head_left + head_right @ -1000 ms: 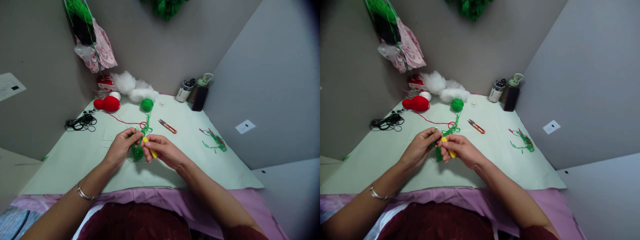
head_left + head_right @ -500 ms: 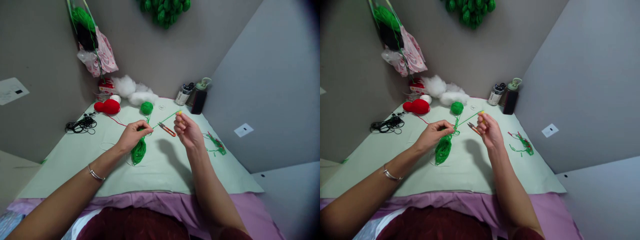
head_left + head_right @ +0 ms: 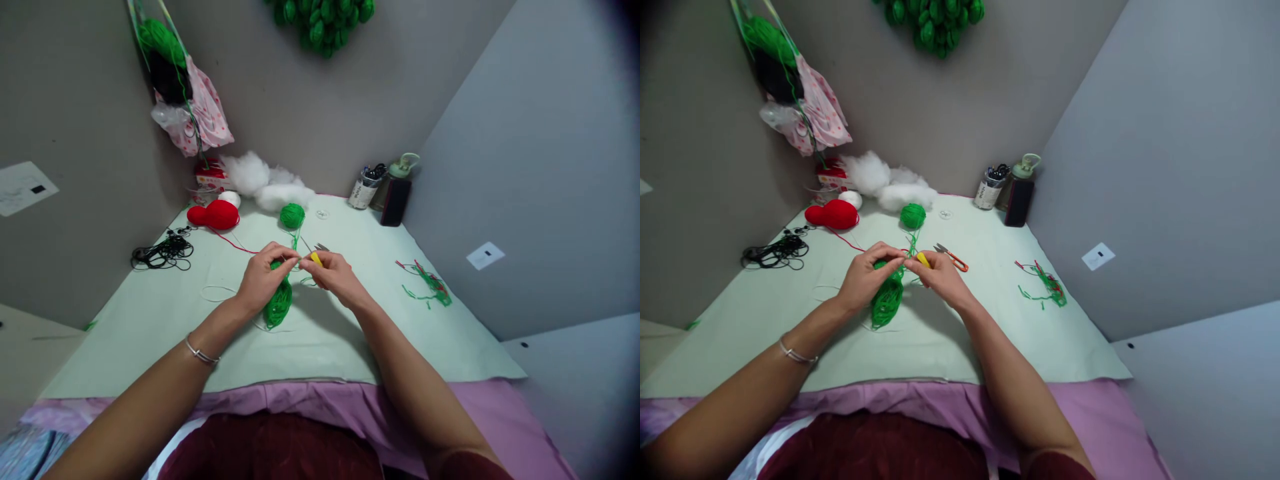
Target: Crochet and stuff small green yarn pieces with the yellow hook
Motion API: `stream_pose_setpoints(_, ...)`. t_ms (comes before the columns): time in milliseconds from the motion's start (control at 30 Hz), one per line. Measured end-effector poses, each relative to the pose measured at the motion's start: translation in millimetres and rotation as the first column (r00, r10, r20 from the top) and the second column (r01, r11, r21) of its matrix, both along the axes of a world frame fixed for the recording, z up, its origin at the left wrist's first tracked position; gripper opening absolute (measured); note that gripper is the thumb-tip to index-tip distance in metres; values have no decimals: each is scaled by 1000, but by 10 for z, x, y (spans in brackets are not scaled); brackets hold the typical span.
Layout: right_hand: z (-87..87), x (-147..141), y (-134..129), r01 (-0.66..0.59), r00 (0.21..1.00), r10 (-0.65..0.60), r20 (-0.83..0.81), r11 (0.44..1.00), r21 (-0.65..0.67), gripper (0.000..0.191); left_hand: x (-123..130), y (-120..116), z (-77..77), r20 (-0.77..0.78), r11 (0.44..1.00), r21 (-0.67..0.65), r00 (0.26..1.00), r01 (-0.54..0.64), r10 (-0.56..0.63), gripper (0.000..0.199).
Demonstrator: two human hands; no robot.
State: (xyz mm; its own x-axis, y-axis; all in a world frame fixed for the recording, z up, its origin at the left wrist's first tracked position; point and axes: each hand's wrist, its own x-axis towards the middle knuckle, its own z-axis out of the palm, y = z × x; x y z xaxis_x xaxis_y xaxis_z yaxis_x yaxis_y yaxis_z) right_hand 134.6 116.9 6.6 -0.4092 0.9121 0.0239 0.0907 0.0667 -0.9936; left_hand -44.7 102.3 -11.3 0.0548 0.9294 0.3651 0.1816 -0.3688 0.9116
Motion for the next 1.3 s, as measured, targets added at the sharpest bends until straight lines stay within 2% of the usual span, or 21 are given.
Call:
stream_pose_setpoints(200,18,15,2,-83,996,78,-46,989,-122,40,-19,1,14,-7,999,-47,1000,17,-18,7)
stream_pose_setpoints(400,108,27,-53,-122,973,72,-218,966,-226,31,5,0,73,116,982,-164,990,98,-80,6)
stream_pose_setpoints(467,93,58,-26,-123,963,53,-263,959,-255,30,-10,27,42,187,957,-241,975,162,-118,5)
stream_pose_setpoints(600,18,122,55,-94,950,5,-311,958,-271,33,-68,67,-34,366,872,-367,912,324,-185,27)
stream_pose_setpoints(700,-14,154,90,-68,936,-34,-351,959,-274,33,-106,59,-37,508,820,-385,839,424,-196,37)
stream_pose_setpoints(833,-7,186,107,-33,917,-78,-392,963,-269,33,-122,20,3,630,776,-370,752,511,-195,34)
stream_pose_setpoints(1000,3,196,107,-7,902,-111,-417,962,-273,33,-125,18,-4,680,769,-367,715,524,-163,32)
stream_pose_setpoints(1133,-9,168,96,-7,900,-116,-420,960,-280,34,-122,48,-59,679,777,-388,724,495,-123,34)
stream_pose_setpoints(1300,-24,139,93,-17,905,-107,-411,958,-287,37,-83,20,-70,667,779,-393,734,490,-126,26)
